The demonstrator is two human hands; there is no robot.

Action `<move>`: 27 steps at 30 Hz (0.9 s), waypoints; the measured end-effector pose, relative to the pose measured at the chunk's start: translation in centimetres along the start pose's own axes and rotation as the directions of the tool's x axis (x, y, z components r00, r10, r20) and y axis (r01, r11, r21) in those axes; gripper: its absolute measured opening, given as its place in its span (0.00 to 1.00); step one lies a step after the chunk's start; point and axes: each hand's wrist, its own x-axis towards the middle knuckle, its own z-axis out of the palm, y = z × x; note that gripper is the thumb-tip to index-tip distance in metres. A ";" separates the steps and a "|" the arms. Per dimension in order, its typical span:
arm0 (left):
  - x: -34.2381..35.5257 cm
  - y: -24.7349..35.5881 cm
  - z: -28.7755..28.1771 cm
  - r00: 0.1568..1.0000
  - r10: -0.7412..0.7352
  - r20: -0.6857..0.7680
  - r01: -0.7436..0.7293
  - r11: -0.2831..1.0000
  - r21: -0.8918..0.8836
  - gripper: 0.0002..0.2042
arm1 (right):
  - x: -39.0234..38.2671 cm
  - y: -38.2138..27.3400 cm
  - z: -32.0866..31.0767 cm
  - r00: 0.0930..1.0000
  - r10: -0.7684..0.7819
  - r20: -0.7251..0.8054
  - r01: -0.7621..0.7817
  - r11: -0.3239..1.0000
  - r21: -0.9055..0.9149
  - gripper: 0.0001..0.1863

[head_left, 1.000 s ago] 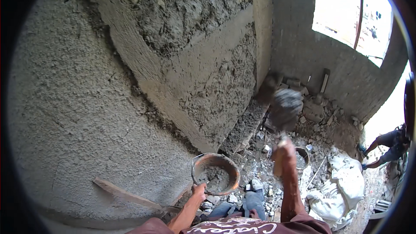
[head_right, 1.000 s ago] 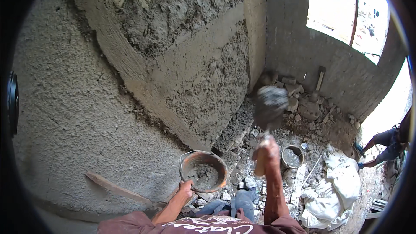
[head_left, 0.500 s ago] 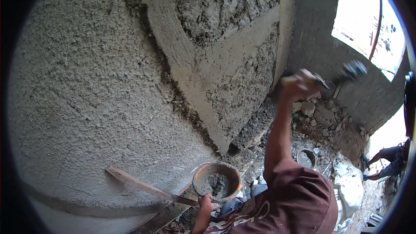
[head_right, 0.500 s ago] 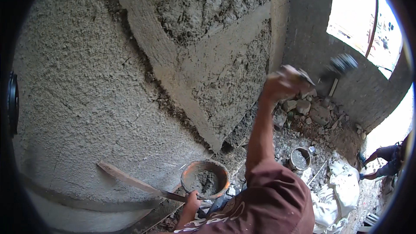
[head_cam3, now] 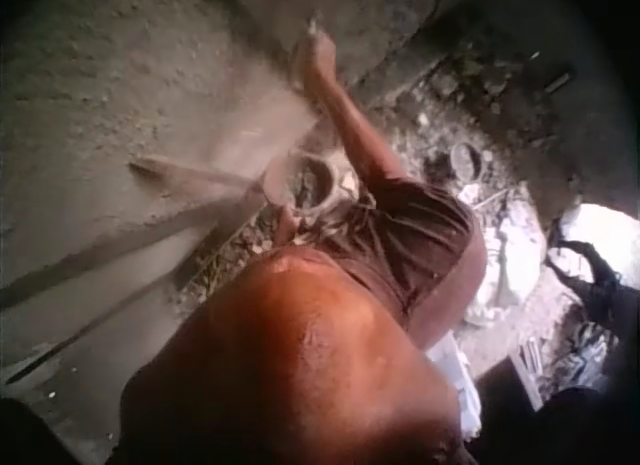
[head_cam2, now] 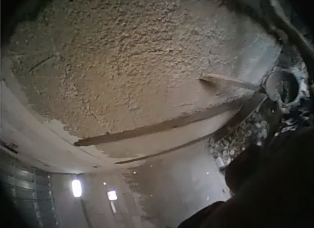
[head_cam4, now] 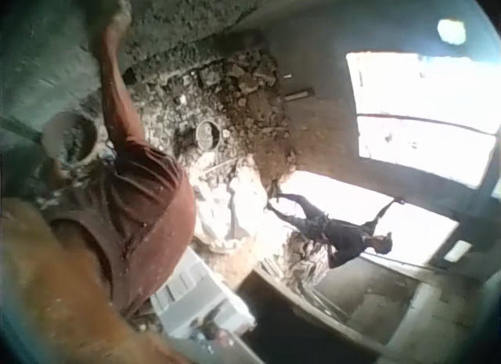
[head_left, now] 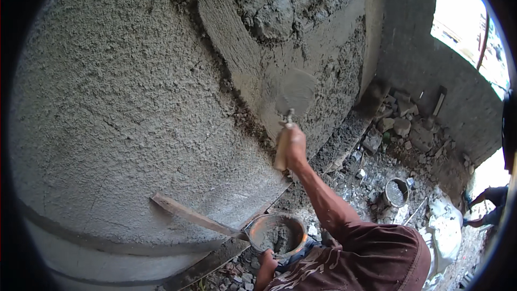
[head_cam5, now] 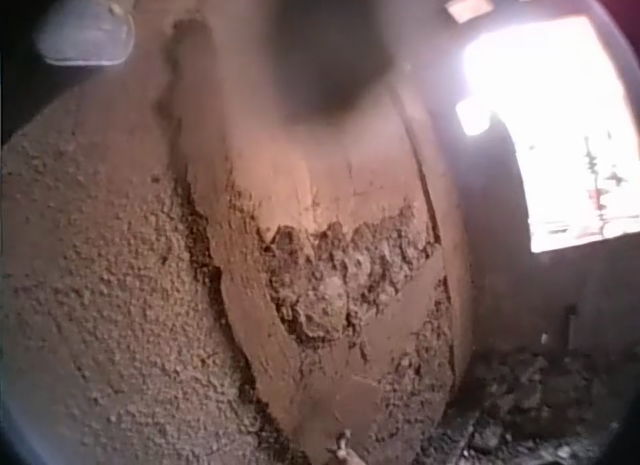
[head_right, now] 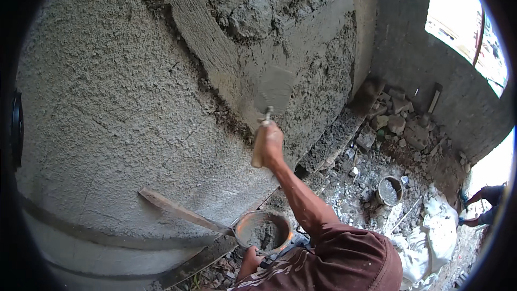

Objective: The person levels fresh plaster on a wall using a wooden board, scrapes excess mortar off the board with a trowel, and applies additional mortar from a bucket onto the wall with the trowel.

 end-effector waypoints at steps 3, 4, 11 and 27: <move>-0.9 -0.2 0.5 0.982 0.144 -0.122 -0.132 0.986 0.104 0.24 | 2.6 -1.8 -1.2 0.982 -0.153 0.110 0.139 0.982 0.127 0.21; -0.9 0.0 0.5 0.980 0.145 -0.139 -0.132 0.986 0.103 0.24 | 3.4 -3.3 -0.9 0.979 -0.157 0.133 0.138 0.980 0.145 0.21; -1.9 -0.1 1.7 0.957 0.159 -0.241 -0.157 0.987 0.029 0.25 | 8.6 -9.9 5.1 0.972 0.034 0.233 -0.105 0.947 0.302 0.17; -0.1 8.3 -4.7 0.962 0.242 -0.126 -0.265 0.941 -0.213 0.16 | 1.5 -6.3 11.1 0.863 -0.105 0.495 0.236 0.949 -0.210 0.19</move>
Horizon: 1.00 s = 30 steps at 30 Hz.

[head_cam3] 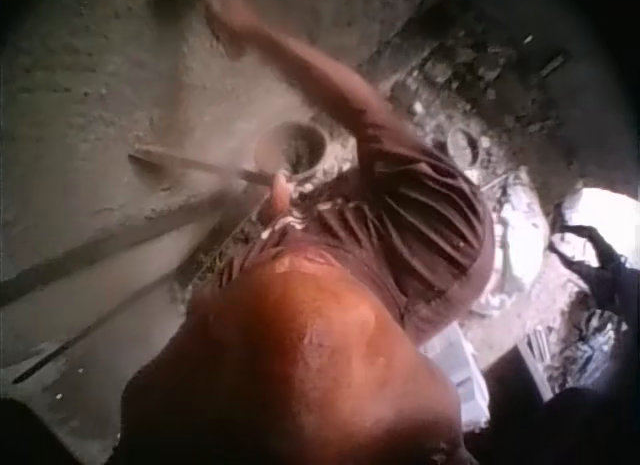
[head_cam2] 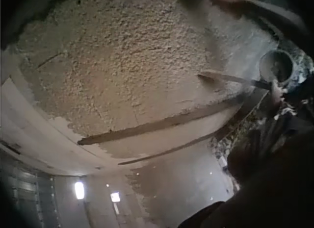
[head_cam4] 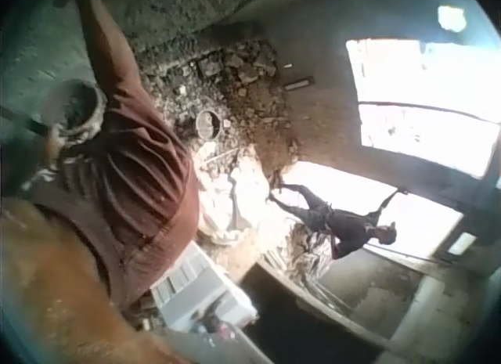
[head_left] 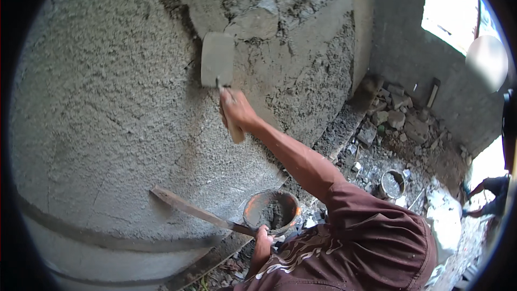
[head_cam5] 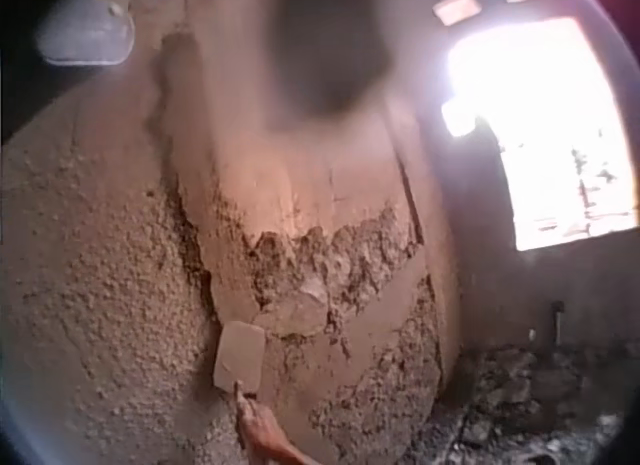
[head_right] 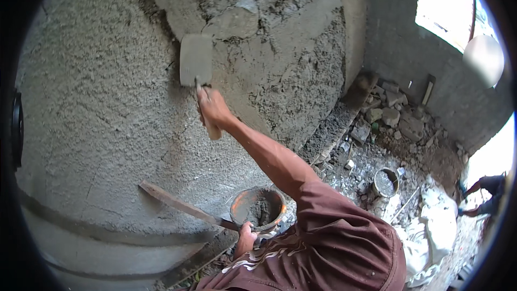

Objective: The person levels fresh plaster on a wall using a wooden board, scrapes excess mortar off the board with a trowel, and applies additional mortar from a bucket onto the wall with the trowel.

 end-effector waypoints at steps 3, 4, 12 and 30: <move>2.6 -7.2 0.3 0.990 -0.093 0.105 0.056 0.950 0.306 0.14 | -3.7 -0.7 -1.2 0.988 0.148 0.044 -0.145 0.987 -0.067 0.19; 2.8 -4.5 1.2 0.997 -0.064 0.042 0.051 0.965 0.257 0.16 | -3.8 -0.5 -4.1 0.990 0.144 0.005 -0.143 0.987 -0.080 0.19; 1.0 -10.5 1.2 0.993 0.008 -0.116 -0.016 0.998 -0.067 0.17 | 4.4 -3.0 -7.6 0.985 -0.022 -0.170 0.057 0.978 0.200 0.18; -2.6 -2.9 1.7 0.969 -0.159 -0.188 0.195 0.961 0.194 0.20 | -3.4 6.3 -7.4 0.960 0.088 0.266 0.002 0.948 -0.318 0.19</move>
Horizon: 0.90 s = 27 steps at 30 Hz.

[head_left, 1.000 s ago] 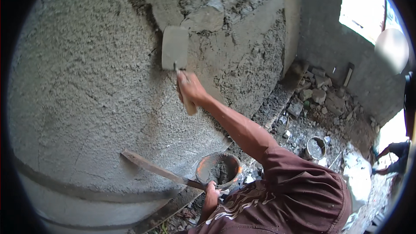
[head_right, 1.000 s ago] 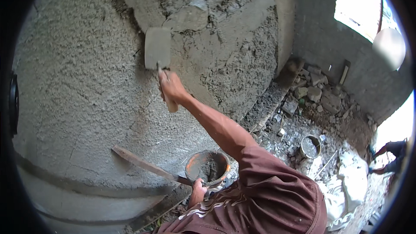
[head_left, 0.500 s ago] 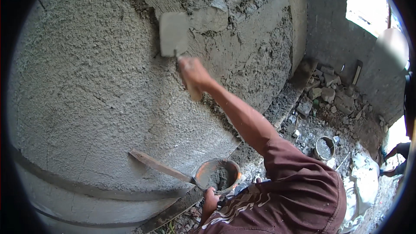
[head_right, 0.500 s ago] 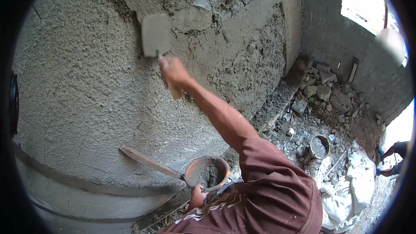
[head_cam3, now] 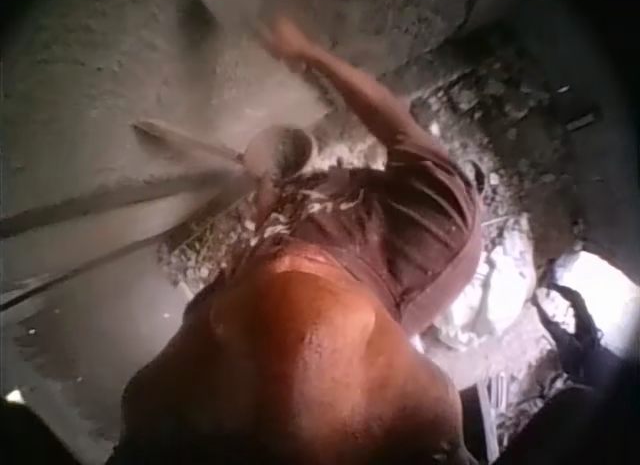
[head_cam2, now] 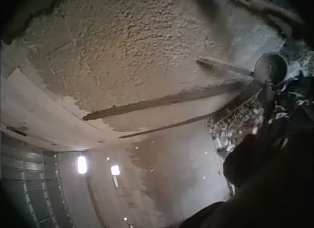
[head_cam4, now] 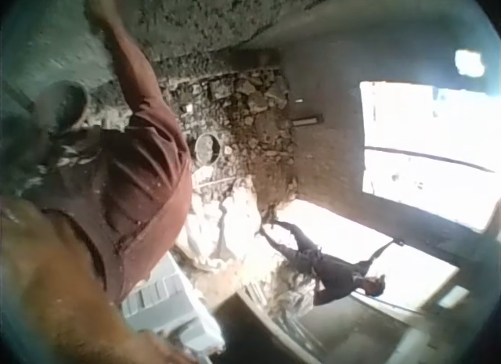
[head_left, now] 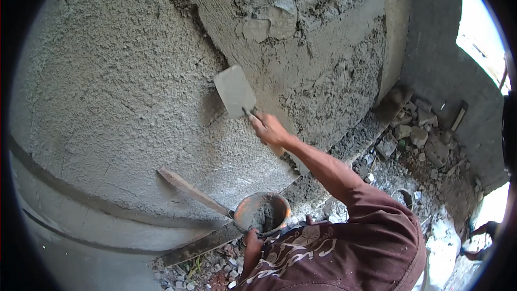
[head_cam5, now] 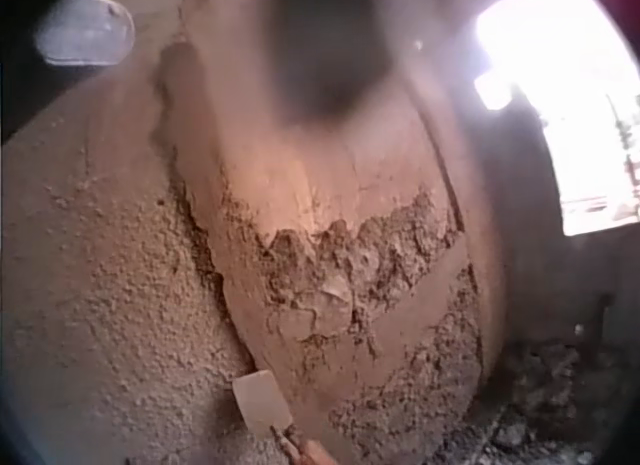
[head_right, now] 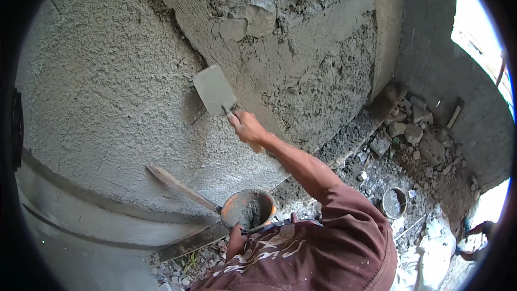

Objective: The person levels fresh plaster on a wall using a wooden board, scrapes excess mortar off the board with a trowel, and applies additional mortar from a bucket onto the wall with the trowel.

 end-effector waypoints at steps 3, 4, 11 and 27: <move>0.1 1.7 1.0 1.000 -0.022 -0.001 0.022 1.000 -0.017 0.18 | -1.3 -1.1 -2.7 0.968 0.158 -0.194 -0.127 0.978 0.162 0.19; 0.7 2.0 1.9 1.000 -0.021 0.001 0.021 1.000 -0.016 0.18 | -0.4 -1.4 -4.7 0.963 0.084 -0.257 -0.034 0.981 0.193 0.19; 5.0 2.0 6.3 0.774 -0.574 0.269 0.464 0.223 -0.857 0.17 | 4.4 -0.5 -5.3 0.976 -0.170 -0.135 0.134 0.962 -0.238 0.22; 5.0 19.2 -0.5 0.894 -0.449 0.012 0.249 0.473 -0.845 0.24 | -19.5 15.2 -9.7 0.821 0.377 0.429 0.224 0.479 -0.849 0.13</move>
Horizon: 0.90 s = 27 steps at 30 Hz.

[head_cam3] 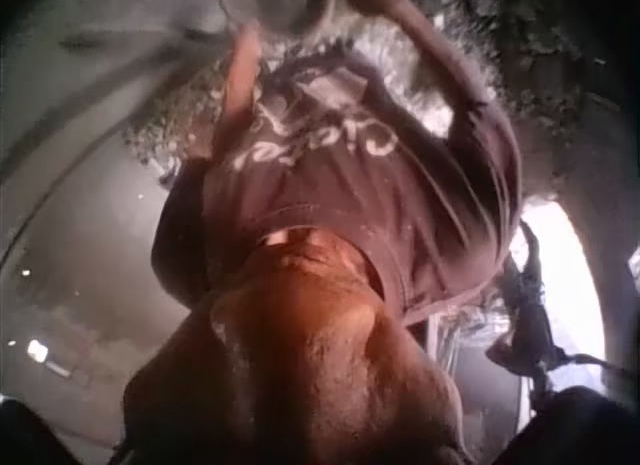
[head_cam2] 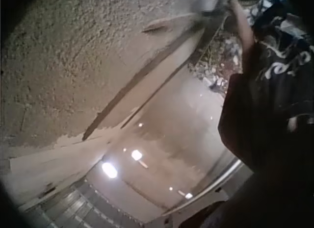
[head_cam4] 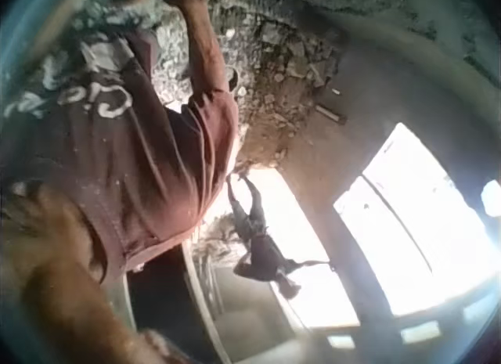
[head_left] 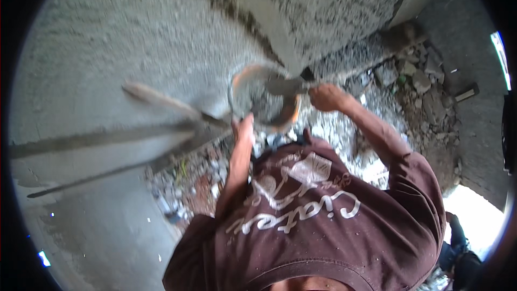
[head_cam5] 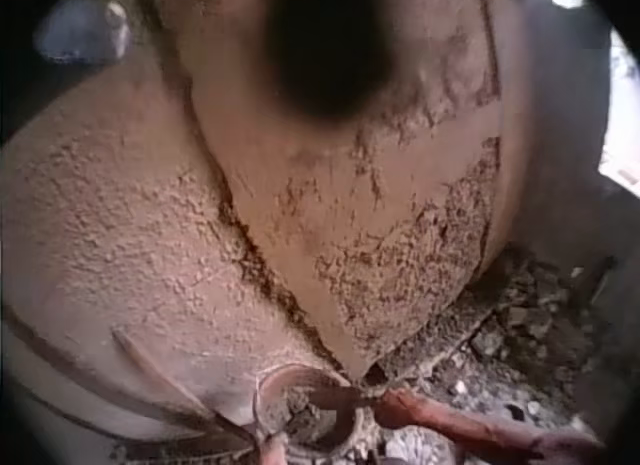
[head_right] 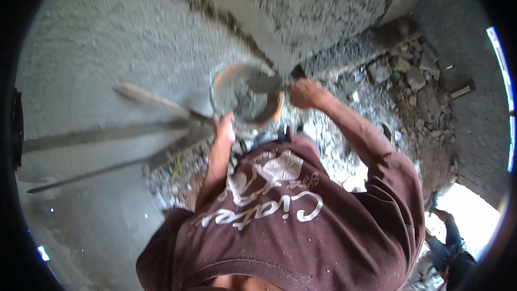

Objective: The person levels fresh plaster on a wall using a wooden board, scrapes excess mortar off the board with a trowel, and applies additional mortar from a bucket onto the wall with the trowel.

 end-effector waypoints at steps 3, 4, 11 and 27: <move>1.1 -0.3 0.1 0.972 0.202 0.118 -0.215 0.971 0.103 0.26 | 2.0 -5.1 -3.0 0.969 0.205 0.139 -0.229 0.954 0.192 0.14; 0.1 0.1 0.9 0.960 0.251 0.124 -0.263 0.960 0.094 0.21 | 2.9 -5.9 -3.1 0.915 0.273 0.299 -0.340 0.918 0.203 0.15; 2.1 -1.8 0.0 0.933 0.158 0.324 -0.230 0.953 0.199 0.21 | 2.3 -10.5 1.7 0.970 -0.142 0.197 0.069 0.940 0.335 0.14; 11.3 -6.3 -7.8 0.820 -0.088 0.565 0.235 0.953 -0.193 0.28 | -4.0 -18.9 -2.9 0.756 0.648 -0.086 0.324 -0.257 0.910 0.15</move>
